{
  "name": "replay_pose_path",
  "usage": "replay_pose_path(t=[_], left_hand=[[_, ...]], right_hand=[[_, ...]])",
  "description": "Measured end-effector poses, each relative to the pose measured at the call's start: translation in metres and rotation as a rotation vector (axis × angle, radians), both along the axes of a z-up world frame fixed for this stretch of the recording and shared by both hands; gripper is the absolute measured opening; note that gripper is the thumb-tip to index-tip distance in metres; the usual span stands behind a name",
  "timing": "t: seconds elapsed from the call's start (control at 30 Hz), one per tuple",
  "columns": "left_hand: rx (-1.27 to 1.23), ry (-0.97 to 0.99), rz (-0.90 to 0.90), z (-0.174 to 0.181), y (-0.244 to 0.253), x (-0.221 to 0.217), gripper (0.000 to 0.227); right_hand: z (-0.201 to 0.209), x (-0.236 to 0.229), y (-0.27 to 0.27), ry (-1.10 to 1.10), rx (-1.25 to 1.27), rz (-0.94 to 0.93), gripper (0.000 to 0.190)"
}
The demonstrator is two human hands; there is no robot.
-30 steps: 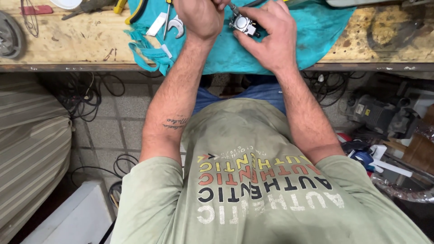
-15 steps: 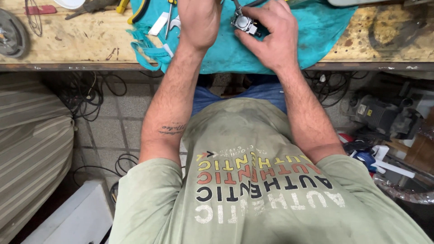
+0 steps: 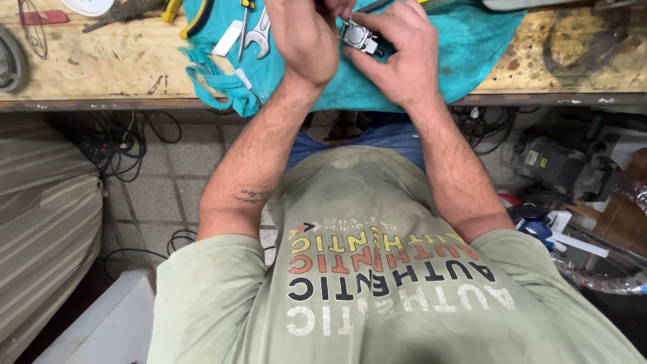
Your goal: The person works on a small metallic mechanical component on a workbench covered with a teal cloth. They use a screwdriver to tighten or adjust screws on the device and manipulate small parts with their fingers. The person rotates the component to access different sides and continues the assembly or repair process.
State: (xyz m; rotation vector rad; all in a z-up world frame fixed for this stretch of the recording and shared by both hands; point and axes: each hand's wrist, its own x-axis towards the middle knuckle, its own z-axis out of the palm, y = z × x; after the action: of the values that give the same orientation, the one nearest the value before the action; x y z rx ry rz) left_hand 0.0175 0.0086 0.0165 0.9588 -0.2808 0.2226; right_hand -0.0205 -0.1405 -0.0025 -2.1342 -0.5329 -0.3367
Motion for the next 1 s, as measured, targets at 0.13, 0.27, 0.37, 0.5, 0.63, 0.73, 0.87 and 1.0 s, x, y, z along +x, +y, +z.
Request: replay_pose_path(t=[0.13,0.27,0.37,0.5,0.63,0.73,0.87,1.0], left_hand=[[-0.024,0.069,0.003,0.006,0.0,0.001,0.029],[0.124,-0.082,-0.133,-0.02,0.014,0.016,0.037],[0.075,-0.06,-0.34,-0.039,0.025,0.03,0.04],[0.125,-0.013,-0.261,-0.026,0.024,0.028,0.039],[0.768,-0.269,0.205,0.001,0.018,0.003,0.03],[0.147,0.014,-0.094,0.024,0.011,0.0,0.025],[-0.016,0.014,-0.132,0.019,0.007,0.012,0.027],[-0.046,-0.015,-0.168,0.002,0.005,0.016,0.026]], right_hand=[[-0.001,0.001,-0.002,0.021,-0.02,0.0,0.037],[-0.001,0.001,-0.002,0.046,-0.021,-0.004,0.036],[0.003,0.002,-0.002,0.033,-0.015,0.009,0.037],[0.004,0.003,0.0,0.039,-0.01,0.009,0.036],[0.005,0.002,-0.001,0.058,-0.002,-0.003,0.035],[0.002,-0.003,0.0,0.072,0.006,0.01,0.037],[0.003,0.003,0.0,0.06,-0.005,0.004,0.036],[0.003,0.002,-0.001,0.06,-0.005,0.004,0.037]])
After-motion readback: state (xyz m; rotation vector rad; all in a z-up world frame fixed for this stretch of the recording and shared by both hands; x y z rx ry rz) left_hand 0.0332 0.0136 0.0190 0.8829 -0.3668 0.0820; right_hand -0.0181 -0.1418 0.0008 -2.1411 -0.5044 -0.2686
